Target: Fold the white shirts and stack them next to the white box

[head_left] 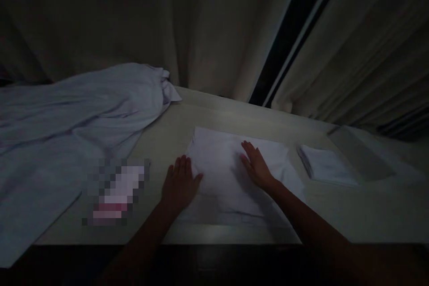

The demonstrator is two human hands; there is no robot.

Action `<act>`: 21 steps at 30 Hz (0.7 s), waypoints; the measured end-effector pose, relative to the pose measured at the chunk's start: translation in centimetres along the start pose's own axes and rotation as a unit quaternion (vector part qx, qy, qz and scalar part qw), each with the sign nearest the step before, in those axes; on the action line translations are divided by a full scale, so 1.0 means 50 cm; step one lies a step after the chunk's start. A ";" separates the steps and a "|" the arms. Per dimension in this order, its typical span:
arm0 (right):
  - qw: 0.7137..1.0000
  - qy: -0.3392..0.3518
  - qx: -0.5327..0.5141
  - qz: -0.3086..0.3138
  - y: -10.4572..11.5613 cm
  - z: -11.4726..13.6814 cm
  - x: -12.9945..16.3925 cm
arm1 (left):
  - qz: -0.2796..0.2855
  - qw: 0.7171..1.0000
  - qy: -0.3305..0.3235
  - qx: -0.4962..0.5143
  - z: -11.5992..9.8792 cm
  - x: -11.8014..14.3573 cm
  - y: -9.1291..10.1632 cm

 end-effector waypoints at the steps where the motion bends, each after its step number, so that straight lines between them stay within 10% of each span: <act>1: 0.996 -0.059 -0.021 -0.059 0.058 -0.067 0.054 | -0.001 1.000 -0.006 -0.011 -0.001 -0.002 -0.003; 5: 0.905 -0.263 -0.098 -0.318 0.236 -0.320 0.297 | 0.003 0.999 -0.025 -0.044 -0.007 -0.012 -0.007; 9: 0.865 -0.324 -0.114 -0.367 0.262 -0.443 0.425 | -0.038 0.996 -0.011 -0.074 -0.064 -0.012 0.037; 17: 0.907 -0.346 -0.052 -0.235 0.194 -0.467 0.407 | 0.056 0.948 -0.310 0.043 -0.578 0.086 0.057; 21: 0.911 -0.360 -0.016 -0.200 0.194 -0.455 0.391 | 0.088 0.946 -0.309 0.039 -0.704 0.081 0.012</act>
Point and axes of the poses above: each hand's wrist, its own x-axis away from the middle knuckle, its own y-axis out of the back of the hand, z = x × y, the point moved 7 cm from there along -x, towards the middle knuckle
